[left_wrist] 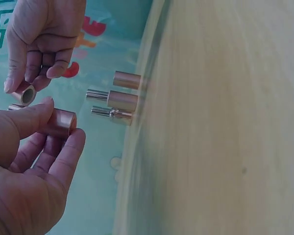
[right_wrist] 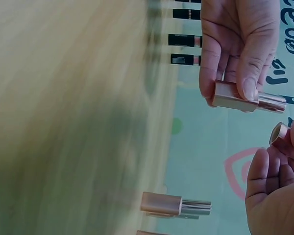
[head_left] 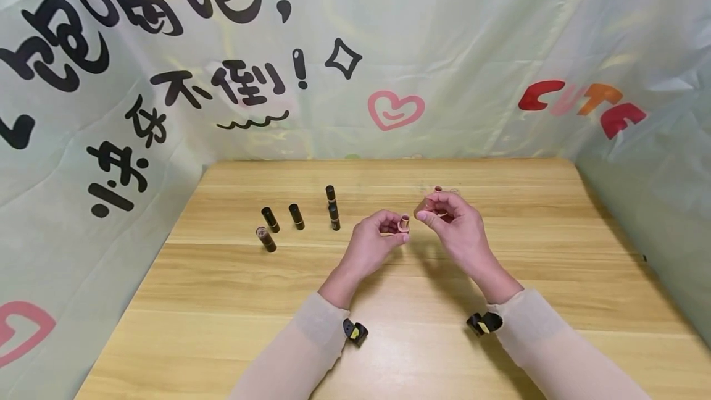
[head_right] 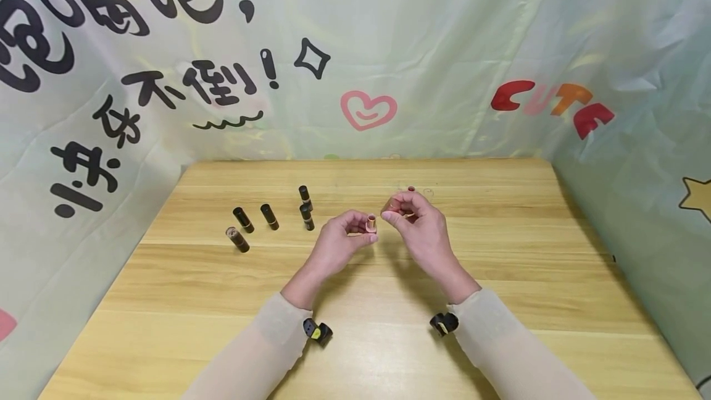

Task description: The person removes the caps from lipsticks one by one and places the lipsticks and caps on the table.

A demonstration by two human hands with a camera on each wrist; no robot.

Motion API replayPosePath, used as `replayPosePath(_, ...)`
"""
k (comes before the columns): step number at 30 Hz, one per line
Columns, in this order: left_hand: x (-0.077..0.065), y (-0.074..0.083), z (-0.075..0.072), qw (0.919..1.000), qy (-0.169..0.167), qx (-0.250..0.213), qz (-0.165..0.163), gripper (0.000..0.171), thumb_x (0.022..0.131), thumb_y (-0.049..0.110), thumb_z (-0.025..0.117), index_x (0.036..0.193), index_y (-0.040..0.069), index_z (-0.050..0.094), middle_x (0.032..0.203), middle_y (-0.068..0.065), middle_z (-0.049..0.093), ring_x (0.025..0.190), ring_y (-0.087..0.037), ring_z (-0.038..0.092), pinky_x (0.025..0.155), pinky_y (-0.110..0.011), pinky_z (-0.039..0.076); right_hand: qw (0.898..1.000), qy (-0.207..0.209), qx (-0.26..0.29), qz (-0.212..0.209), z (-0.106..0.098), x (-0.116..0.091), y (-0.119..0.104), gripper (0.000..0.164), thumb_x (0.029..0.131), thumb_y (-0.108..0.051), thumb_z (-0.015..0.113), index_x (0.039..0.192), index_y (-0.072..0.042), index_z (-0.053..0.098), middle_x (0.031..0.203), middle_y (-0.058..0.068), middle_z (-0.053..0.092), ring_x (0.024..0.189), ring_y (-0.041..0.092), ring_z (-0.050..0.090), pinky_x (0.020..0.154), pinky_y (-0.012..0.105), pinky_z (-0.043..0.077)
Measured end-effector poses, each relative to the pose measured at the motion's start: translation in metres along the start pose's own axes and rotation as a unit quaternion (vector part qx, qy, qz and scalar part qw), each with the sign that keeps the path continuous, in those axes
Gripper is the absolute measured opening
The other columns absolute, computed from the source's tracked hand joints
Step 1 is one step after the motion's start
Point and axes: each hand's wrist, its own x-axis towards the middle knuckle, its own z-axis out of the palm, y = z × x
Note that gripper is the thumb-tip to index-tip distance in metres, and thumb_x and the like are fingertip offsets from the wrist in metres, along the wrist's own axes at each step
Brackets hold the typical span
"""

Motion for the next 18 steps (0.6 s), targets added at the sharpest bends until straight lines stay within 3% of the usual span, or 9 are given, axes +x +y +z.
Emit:
replayPosePath(9, 0.003, 0.0, 0.01, 0.9999, 0.003, -0.011, 0.001, 0.023, 0.092, 0.016, 0.084, 0.112, 0.017, 0.073, 0.106, 0.005, 0.073, 0.098, -0.012, 0.069, 0.087, -0.026, 0.059, 0.999, -0.001, -0.044, 0.006, -0.008, -0.004, 0.011, 0.028, 0.094, -0.018, 0.081, 0.117, -0.006, 0.072, 0.105, 0.009, 0.076, 0.093, -0.001, 0.068, 0.082, 0.013, 0.056)
replayPosePath(18, 0.012, 0.005, 0.027, 0.9997, 0.018, 0.015, 0.008, 0.022, 0.091, 0.012, 0.084, 0.11, 0.014, 0.074, 0.102, 0.004, 0.075, 0.093, -0.008, 0.068, 0.085, -0.025, 0.058, 0.995, 0.016, -0.101, 0.008, -0.025, -0.002, 0.021, 0.029, 0.093, -0.017, 0.082, 0.118, -0.005, 0.075, 0.102, 0.009, 0.078, 0.088, -0.006, 0.065, 0.076, 0.008, 0.053)
